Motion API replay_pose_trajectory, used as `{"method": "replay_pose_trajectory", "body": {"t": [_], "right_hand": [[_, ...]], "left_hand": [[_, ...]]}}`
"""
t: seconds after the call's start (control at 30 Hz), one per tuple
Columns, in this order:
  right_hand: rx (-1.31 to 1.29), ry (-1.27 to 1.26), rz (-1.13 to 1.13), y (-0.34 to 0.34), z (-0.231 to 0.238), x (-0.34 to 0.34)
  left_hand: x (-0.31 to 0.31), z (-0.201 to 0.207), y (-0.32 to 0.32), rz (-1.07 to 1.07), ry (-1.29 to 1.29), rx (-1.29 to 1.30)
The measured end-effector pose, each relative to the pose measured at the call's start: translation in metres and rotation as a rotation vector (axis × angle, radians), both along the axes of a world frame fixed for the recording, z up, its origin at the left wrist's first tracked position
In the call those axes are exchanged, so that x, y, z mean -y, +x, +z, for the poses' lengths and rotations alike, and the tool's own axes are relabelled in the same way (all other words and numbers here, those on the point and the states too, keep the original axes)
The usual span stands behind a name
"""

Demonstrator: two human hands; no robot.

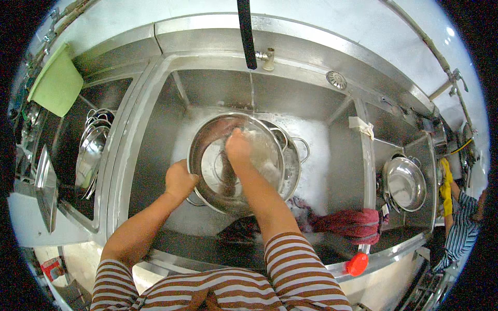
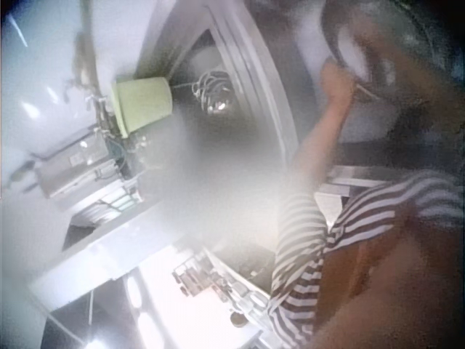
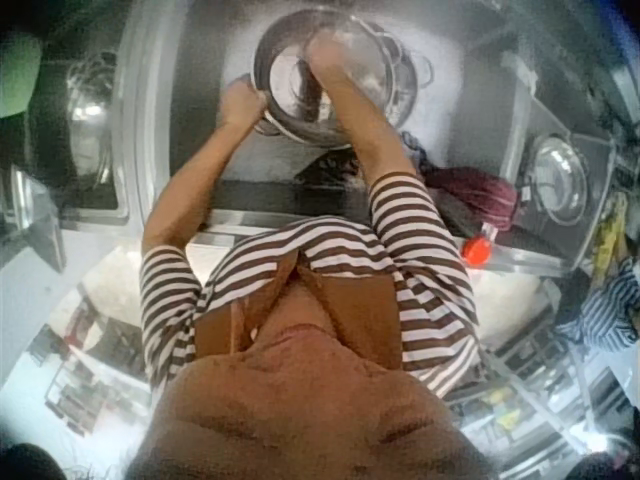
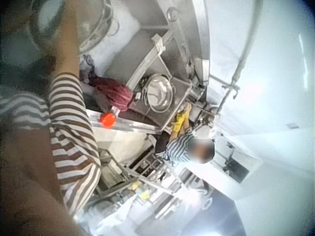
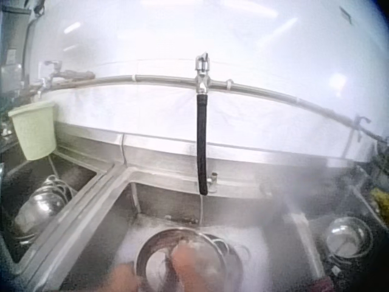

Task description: The person washes a metal tray and a metal pot in a commercial kitchen sink using a sponge and running water. They scrub both items thoroughly and rinse them before placing the tray aside.

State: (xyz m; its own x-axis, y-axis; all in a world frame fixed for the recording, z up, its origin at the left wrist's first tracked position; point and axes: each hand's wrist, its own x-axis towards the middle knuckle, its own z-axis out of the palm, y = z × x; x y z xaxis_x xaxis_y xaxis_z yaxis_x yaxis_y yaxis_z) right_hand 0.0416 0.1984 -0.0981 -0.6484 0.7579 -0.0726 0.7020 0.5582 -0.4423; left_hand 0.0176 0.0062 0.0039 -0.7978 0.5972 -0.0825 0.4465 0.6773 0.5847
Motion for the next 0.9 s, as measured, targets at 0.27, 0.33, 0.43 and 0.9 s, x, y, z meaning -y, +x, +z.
{"method": "replay_pose_trajectory", "body": {"t": [0.27,0.33,0.43,0.9], "right_hand": [[0.195,-0.226,-0.121,0.077,-0.021,-0.004],[0.257,-0.229,-0.01,0.09,-0.02,0.01],[0.321,-0.013,0.25,0.086,-0.045,0.045],[0.327,0.03,0.159,0.113,-0.026,0.011]], "left_hand": [[-0.001,0.009,0.005,-0.049,0.03,-0.007],[-0.003,0.008,0.005,-0.056,0.037,-0.043],[-0.007,0.006,0.005,-0.086,-0.02,-0.083],[-0.008,0.012,0.013,-0.055,-0.015,-0.153]]}}
